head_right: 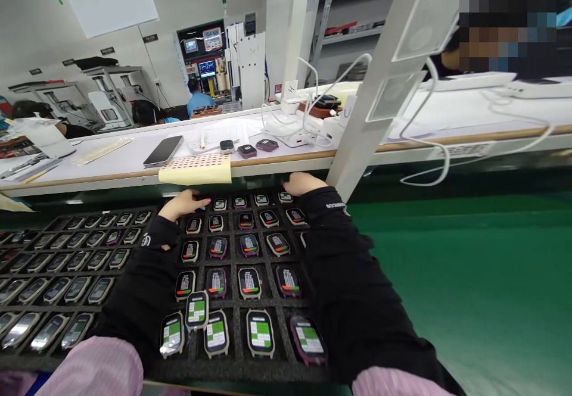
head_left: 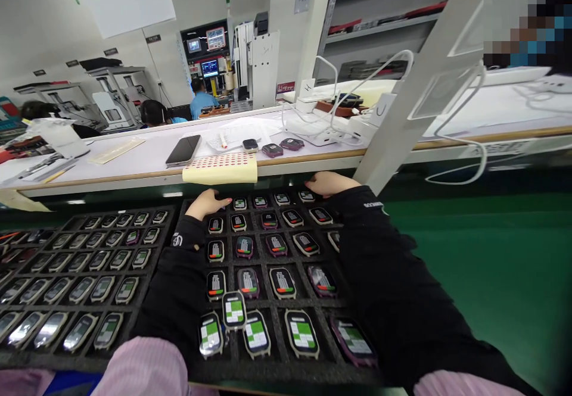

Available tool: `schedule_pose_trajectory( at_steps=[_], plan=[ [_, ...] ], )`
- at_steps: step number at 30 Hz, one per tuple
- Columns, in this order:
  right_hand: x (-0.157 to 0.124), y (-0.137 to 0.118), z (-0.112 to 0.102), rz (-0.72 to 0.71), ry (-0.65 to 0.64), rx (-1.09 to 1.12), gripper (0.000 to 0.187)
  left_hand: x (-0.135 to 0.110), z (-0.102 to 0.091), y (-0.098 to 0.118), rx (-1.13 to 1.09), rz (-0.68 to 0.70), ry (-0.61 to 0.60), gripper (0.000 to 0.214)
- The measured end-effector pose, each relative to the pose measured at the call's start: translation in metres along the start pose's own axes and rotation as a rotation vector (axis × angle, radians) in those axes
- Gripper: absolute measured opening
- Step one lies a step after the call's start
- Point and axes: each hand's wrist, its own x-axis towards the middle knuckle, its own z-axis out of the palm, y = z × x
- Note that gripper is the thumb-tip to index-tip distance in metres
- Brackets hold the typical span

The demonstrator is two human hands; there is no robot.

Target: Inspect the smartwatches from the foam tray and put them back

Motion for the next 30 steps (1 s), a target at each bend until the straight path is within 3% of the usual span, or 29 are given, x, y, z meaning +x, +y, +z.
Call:
schedule_pose_trajectory(
  at_steps=[9,16,21,24,26,30],
  plan=[
    [0.016,0.008,0.013,0.095,-0.021,0.058,0.032,0.003,0.004,-0.002,-0.022,0.073,-0.058,0.059],
    [0.013,0.008,0.013,0.038,-0.056,0.108,0.032,-0.008,-0.01,0.004,-0.105,0.154,0.01,0.061],
    [0.006,0.006,0.01,-0.036,-0.08,0.066,0.035,-0.043,-0.036,0.021,-0.244,0.374,-0.234,0.058],
    [0.003,0.005,0.007,-0.062,-0.067,0.007,0.037,-0.071,-0.056,0.029,-0.48,0.614,-0.397,0.058],
    [0.001,0.003,0.005,-0.078,-0.056,-0.046,0.039,-0.088,-0.067,0.032,-0.661,0.764,-0.365,0.058],
    [-0.005,-0.005,0.001,-0.114,-0.024,-0.158,0.04,-0.108,-0.081,0.038,-0.913,0.938,-0.083,0.064]
  ],
)
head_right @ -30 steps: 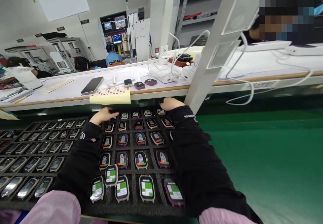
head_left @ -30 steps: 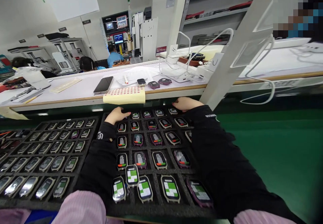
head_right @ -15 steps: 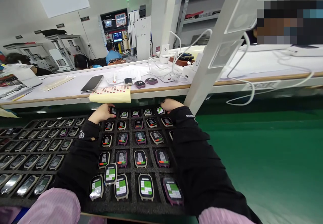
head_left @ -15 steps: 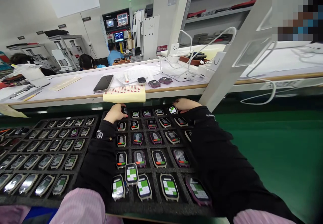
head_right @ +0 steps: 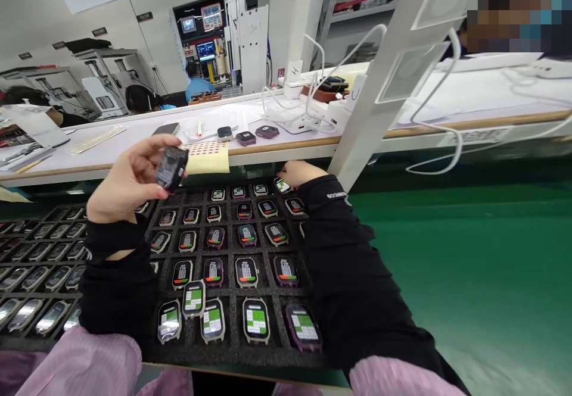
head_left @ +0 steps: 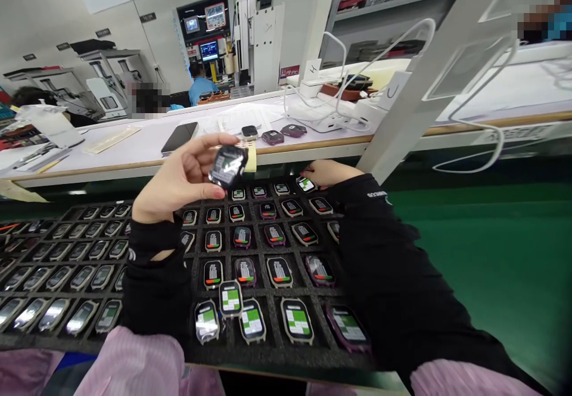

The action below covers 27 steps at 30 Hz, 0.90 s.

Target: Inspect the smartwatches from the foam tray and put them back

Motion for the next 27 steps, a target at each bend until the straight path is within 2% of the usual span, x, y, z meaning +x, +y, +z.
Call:
schedule_pose_trajectory(
  at_steps=[3,8,13,15,17,20,23,25,27],
  plan=[
    [-0.005,-0.01,-0.002,-0.033,0.04,-0.069,0.037,0.0,0.004,0.007,-0.013,0.115,0.137,0.068],
    [-0.021,-0.035,-0.003,-0.142,0.087,-0.109,0.035,0.0,0.019,0.017,0.059,0.128,0.369,0.074],
    [-0.062,-0.066,-0.013,-0.384,0.072,-0.047,0.03,0.002,0.029,0.031,0.028,0.181,0.449,0.077],
    [-0.086,-0.074,-0.019,-0.537,0.034,0.096,0.031,0.002,0.029,0.041,-0.045,0.203,0.463,0.074],
    [-0.112,-0.076,-0.025,-0.731,-0.034,0.425,0.032,-0.002,0.027,0.052,-0.097,0.22,0.492,0.064],
    [-0.147,-0.073,-0.036,-0.932,0.02,0.763,0.042,-0.012,0.025,0.064,-0.132,0.236,0.537,0.044],
    [-0.166,-0.074,-0.048,-0.921,0.076,1.051,0.035,-0.023,0.026,0.058,-0.145,0.139,0.606,0.045],
    [-0.168,-0.08,-0.05,-0.808,0.049,1.168,0.031,-0.028,0.03,0.045,-0.141,0.01,0.661,0.055],
    [-0.163,-0.088,-0.043,-0.656,-0.012,1.27,0.034,-0.032,0.036,0.026,-0.168,-0.094,0.676,0.063]
  ],
)
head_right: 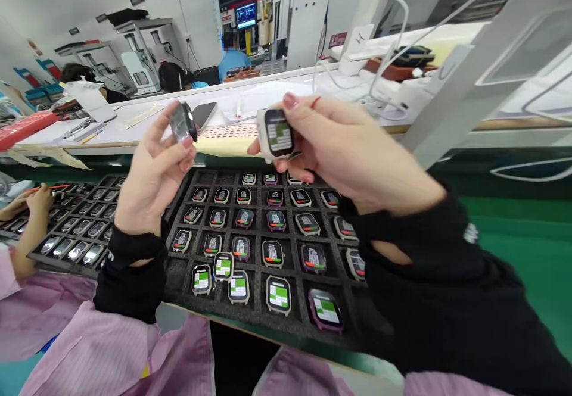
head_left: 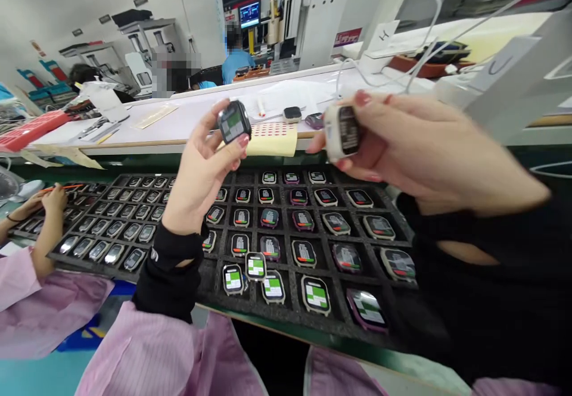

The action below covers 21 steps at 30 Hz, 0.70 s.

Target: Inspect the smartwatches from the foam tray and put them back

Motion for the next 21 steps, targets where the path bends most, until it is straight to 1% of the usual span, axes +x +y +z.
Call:
schedule_pose_trajectory(
  at_steps=[2,5,7,9,10,13,15,17,21],
  plan=[
    [0.004,0.017,0.006,0.134,0.064,0.114,0.034,-0.006,0.003,-0.022,-0.039,-0.086,-0.007,0.066],
    [0.001,0.053,0.01,0.333,0.093,0.251,0.037,-0.018,0.009,-0.053,-0.055,-0.209,0.003,0.069],
    [-0.008,0.076,0.009,0.369,0.115,0.312,0.037,-0.028,0.012,-0.07,-0.026,-0.266,-0.003,0.07],
    [-0.017,0.096,0.007,0.34,0.13,0.339,0.025,-0.036,0.014,-0.082,0.023,-0.31,-0.027,0.072],
    [-0.022,0.104,0.005,0.323,0.124,0.337,0.024,-0.04,0.014,-0.086,0.048,-0.326,-0.04,0.072],
    [-0.029,0.12,-0.001,0.293,0.08,0.298,0.049,-0.047,0.014,-0.092,0.106,-0.348,-0.087,0.069],
    [-0.031,0.125,-0.004,0.276,0.072,0.255,0.061,-0.05,0.015,-0.091,0.123,-0.345,-0.115,0.062],
    [-0.031,0.128,-0.005,0.262,0.08,0.216,0.063,-0.052,0.016,-0.089,0.124,-0.345,-0.131,0.053],
    [-0.032,0.131,-0.004,0.259,0.109,0.247,0.051,-0.057,0.02,-0.089,0.143,-0.379,-0.162,0.031]
  ],
)
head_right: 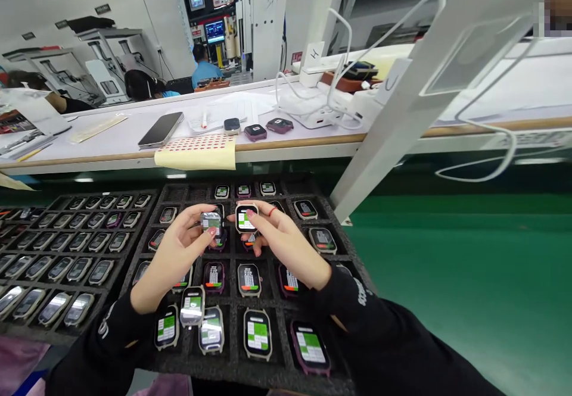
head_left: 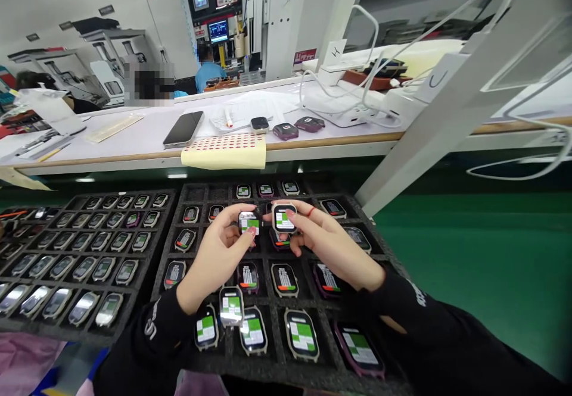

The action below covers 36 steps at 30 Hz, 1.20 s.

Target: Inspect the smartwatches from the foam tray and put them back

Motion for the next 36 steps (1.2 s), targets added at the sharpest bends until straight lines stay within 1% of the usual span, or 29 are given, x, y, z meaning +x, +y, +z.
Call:
schedule_pose_trajectory(
  at_steps=[2,8,16,23,30,36],
  plan=[
    [-0.001,0.002,0.001,-0.007,0.0,0.042,0.045,-0.001,0.003,-0.001,0.016,-0.013,-0.01,0.025],
    [-0.005,0.002,0.002,-0.01,0.008,0.031,0.034,-0.004,0.009,0.003,0.012,-0.071,-0.046,0.028],
    [-0.008,0.0,0.006,-0.034,0.013,-0.052,0.042,-0.008,0.008,0.004,-0.042,-0.088,-0.068,0.037],
    [-0.01,-0.003,0.004,-0.047,0.009,-0.119,0.045,-0.006,0.01,0.005,-0.006,-0.075,-0.019,0.029],
    [-0.011,-0.004,0.006,-0.033,0.02,-0.158,0.05,-0.007,0.008,0.0,0.011,-0.051,-0.018,0.026],
    [-0.012,-0.005,0.006,-0.01,0.049,-0.186,0.045,-0.008,0.007,0.001,-0.012,-0.059,-0.034,0.027]
  ],
)
